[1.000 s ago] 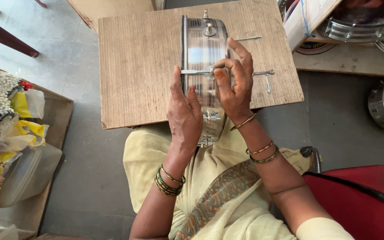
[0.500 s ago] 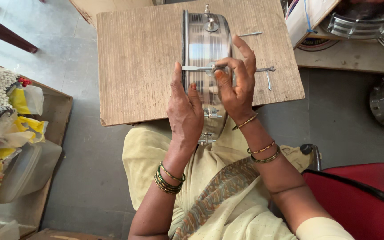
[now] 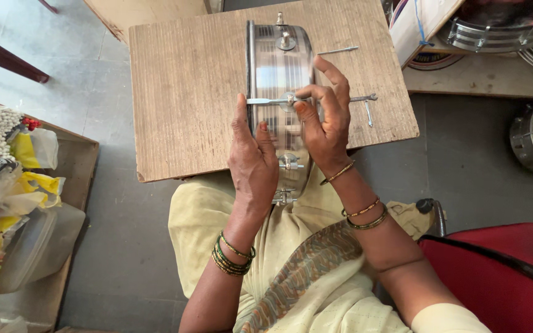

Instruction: The person assembles and tunes a snare drum by inserting metal rods into the lugs and tightening them with a wrench.

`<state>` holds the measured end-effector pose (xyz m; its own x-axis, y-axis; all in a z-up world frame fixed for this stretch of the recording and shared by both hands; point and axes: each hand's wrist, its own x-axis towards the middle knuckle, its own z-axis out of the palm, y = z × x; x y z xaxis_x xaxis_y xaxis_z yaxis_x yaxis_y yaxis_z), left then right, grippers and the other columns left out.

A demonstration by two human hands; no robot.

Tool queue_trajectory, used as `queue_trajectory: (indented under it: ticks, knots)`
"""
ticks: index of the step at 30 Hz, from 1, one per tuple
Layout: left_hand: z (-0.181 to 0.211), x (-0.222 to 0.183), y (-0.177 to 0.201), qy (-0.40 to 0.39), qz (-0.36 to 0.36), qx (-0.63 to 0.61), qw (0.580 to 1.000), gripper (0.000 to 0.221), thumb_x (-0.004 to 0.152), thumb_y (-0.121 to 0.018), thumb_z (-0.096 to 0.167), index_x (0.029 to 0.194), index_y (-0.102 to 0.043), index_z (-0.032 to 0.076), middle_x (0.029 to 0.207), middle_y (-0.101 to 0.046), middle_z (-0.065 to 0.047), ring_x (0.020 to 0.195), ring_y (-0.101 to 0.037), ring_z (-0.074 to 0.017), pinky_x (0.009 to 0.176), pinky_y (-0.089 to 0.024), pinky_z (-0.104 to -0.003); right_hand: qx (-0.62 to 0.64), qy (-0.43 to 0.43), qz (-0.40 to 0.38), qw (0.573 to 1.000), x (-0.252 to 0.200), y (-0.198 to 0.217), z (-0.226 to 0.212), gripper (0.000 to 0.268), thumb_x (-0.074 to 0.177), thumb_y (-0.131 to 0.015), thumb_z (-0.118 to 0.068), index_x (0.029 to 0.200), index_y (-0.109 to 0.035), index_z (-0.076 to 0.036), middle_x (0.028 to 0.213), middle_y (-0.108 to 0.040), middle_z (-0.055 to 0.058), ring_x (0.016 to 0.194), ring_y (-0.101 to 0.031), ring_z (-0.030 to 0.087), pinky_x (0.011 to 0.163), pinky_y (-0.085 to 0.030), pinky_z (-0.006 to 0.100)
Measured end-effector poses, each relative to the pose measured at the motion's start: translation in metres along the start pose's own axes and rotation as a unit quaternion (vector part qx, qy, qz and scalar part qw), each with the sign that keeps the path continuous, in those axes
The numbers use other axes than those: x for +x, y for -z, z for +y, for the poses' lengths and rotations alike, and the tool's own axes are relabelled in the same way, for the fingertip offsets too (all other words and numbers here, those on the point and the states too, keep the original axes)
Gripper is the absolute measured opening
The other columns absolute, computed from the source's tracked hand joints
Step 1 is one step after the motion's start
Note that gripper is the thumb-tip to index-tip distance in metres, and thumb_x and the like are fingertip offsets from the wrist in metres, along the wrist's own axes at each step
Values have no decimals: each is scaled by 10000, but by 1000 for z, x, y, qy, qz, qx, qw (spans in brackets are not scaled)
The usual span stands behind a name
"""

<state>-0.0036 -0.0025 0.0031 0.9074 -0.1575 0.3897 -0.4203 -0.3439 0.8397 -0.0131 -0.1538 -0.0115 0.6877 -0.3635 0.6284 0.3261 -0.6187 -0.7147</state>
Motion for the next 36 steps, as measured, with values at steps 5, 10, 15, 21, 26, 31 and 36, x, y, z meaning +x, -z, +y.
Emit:
queue_trajectory:
  ticks: [5, 10, 15, 21, 26, 31, 36]
  knots:
    - [0, 1, 5, 37, -17, 10, 999, 538, 1101, -496, 146, 1600, -305, 81, 903, -680, -165, 672, -661, -243, 615, -529, -395, -105, 17, 0, 994, 2, -4, -3, 199, 1068, -686, -292, 1068, -730, -97, 1539, -523, 130, 1447, -497, 277, 1156, -422, 419]
    - [-1, 1, 2, -7, -2, 12, 1000, 528, 1119, -498, 134, 1606, -300, 78, 937, -669, -157, 688, -652, -210, 610, -528, -372, -30, 59, 7, 998, 2, -1, -9, 274, 1079, -661, -313, 1137, -683, -46, 1566, -445, 147, 1471, -452, 319, 1206, -438, 423]
    - [0, -1, 0, -4, -2, 11, 1000, 525, 1118, -498, 133, 1601, -301, 77, 911, -661, -133, 656, -629, -183, 590, -521, -354, -35, 0, -11, 999, 3, 3, -7, 239, 1045, -681, -309, 1076, -722, -75, 1517, -498, 131, 1349, -528, 272, 1025, -511, 357]
    - [-2, 1, 1, 34, -15, 16, 999, 540, 1097, -502, 128, 1600, -311, 82, 825, -654, -138, 628, -630, -201, 589, -519, -376, 12, 2, -19, 1000, 4, 0, 1, 236, 1050, -677, -292, 1094, -724, -65, 1506, -502, 125, 1362, -530, 251, 1069, -548, 337]
    - [-4, 1, -4, -16, 13, 5, 1000, 524, 1106, -501, 123, 1595, -318, 81, 973, -686, -168, 672, -658, -213, 608, -536, -372, 52, 21, -10, 998, 1, -1, 0, 272, 1061, -685, -296, 1132, -695, -34, 1525, -471, 137, 1415, -491, 265, 1110, -513, 357]
    - [-1, 0, -2, 12, -6, 7, 1000, 536, 1103, -498, 129, 1603, -311, 88, 892, -683, -144, 652, -648, -206, 605, -535, -371, -38, -1, -17, 999, 2, 3, 3, 229, 1042, -708, -294, 1086, -738, -71, 1505, -537, 108, 1336, -560, 230, 1069, -516, 357]
    - [2, 0, 3, 43, -23, -10, 999, 546, 1103, -490, 131, 1610, -291, 92, 845, -667, -122, 625, -630, -187, 582, -526, -362, -3, 30, -9, 1000, 3, 1, 3, 243, 1046, -697, -286, 1119, -733, -57, 1513, -484, 131, 1351, -542, 257, 1064, -534, 351]
